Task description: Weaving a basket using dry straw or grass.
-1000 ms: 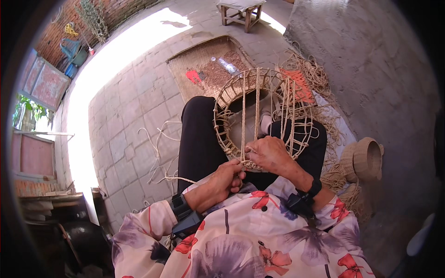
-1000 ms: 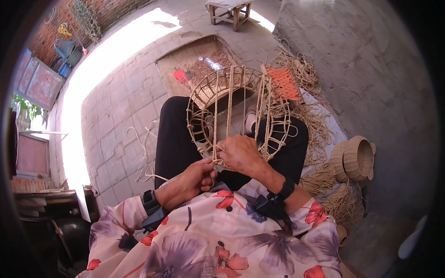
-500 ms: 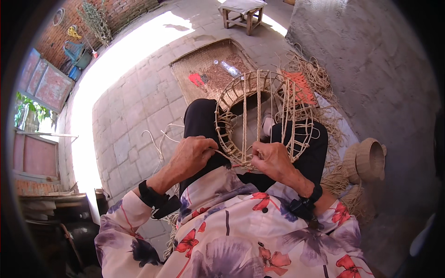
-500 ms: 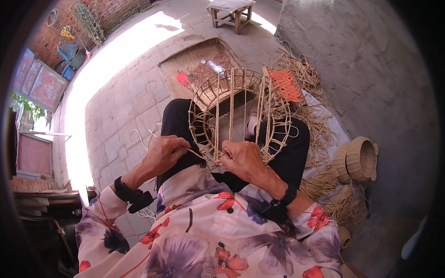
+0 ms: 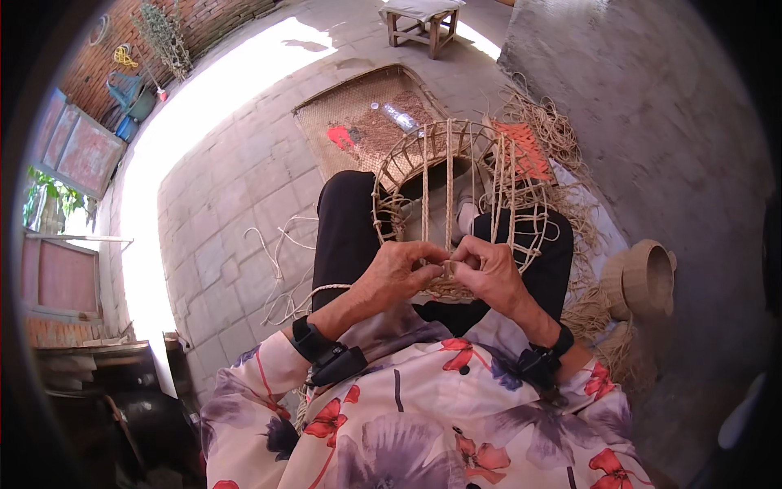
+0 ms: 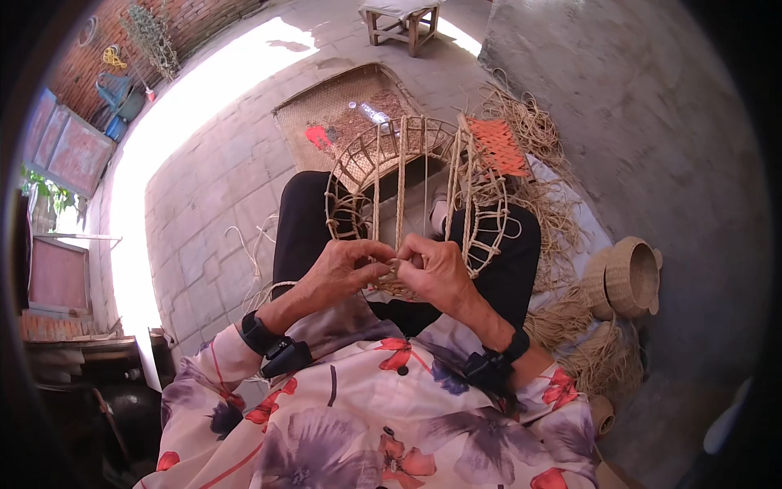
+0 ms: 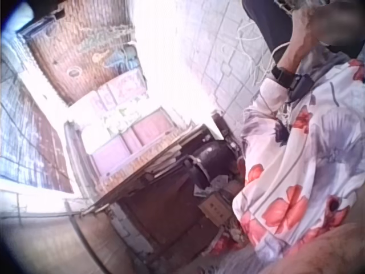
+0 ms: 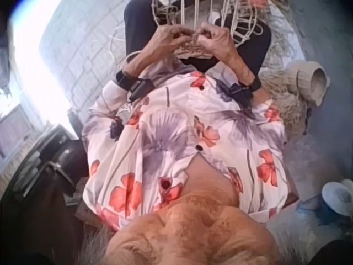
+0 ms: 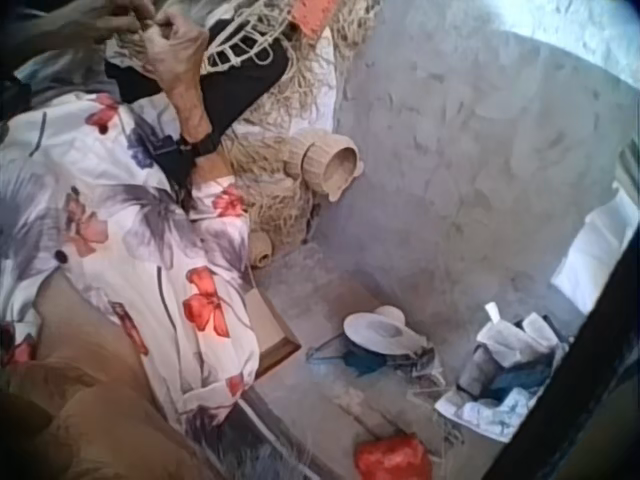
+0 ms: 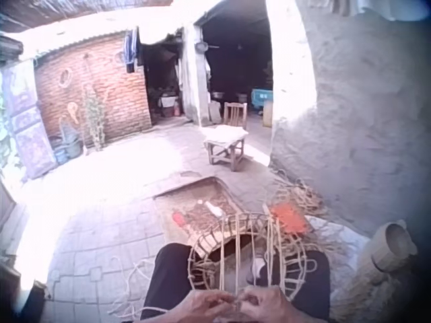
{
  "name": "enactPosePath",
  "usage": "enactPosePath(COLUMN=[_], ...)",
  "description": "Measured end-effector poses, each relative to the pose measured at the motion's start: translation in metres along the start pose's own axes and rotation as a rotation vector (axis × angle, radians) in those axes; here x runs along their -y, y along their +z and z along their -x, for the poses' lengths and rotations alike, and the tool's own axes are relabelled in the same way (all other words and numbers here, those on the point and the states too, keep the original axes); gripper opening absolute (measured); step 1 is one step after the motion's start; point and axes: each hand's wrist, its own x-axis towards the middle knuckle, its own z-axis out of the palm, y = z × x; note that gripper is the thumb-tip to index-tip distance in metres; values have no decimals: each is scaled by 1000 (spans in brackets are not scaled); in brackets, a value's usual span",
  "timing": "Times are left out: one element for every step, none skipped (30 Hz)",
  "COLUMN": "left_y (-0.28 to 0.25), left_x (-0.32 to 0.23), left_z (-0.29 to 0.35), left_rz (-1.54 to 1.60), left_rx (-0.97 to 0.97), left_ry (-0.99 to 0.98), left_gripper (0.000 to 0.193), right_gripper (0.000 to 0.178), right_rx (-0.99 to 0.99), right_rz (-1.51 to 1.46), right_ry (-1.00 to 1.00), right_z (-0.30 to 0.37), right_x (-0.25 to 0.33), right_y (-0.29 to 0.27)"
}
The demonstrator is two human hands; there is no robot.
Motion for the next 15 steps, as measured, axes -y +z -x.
enactPosePath(left_y=[3, 5, 6, 7, 7, 9, 11, 13, 16, 19, 20, 21, 22, 22, 22], left_x=[2, 3, 4, 4, 3, 1, 0, -2, -3, -5, -5, -5, -5, -3, -2], left_z=[-1, -2, -2, -3, -4, -5, -5, -5, -5, -4, -4, -4, -3, -2, -1], left_rz=[4, 7, 26, 43, 57, 72, 86, 98, 107, 115, 140, 146, 169, 209, 205], left_rx=[3, 5, 3, 0, -1, -22, -39, -40, -60, -70, -79, -78, -73, -70, -81], left_ry=[-13, -25, -53, -82, -127, -112, -112, -160, -106, -97, -87, -91, -95, -82, -103], left_gripper=[18, 18, 17, 17, 17, 17, 18, 18, 18, 18, 18, 18, 18, 18, 18], right_gripper=[12, 13, 14, 15, 16, 17, 19, 20, 23, 25, 27, 29, 31, 30, 30], right_rx=[-4, -10, -11, -14, 20, 52, 71, 99, 112, 136, 119, 112, 106, 75, 43], right_rz=[-47, -81, -119, -132, -148, -140, -112, -71, -10, 37, 79, 104, 128, 90, 52], right_ry=[9, 22, 27, 61, 48, 66, 112, 73, 63, 10, 2, -48, -98, -87, -74], right_z=[0, 0, -1, -1, 0, 0, 0, 1, 1, 0, -1, -2, -2, -2, -1], right_x=[-2, -4, -6, -7, -9, -9, -10, -10, -10, -10, -11, -12, -13, -14, -15], right_y=[0, -1, -2, -4, -8, -12, -15, -17, -18, -19, -19, -18, -17, -15, -13])
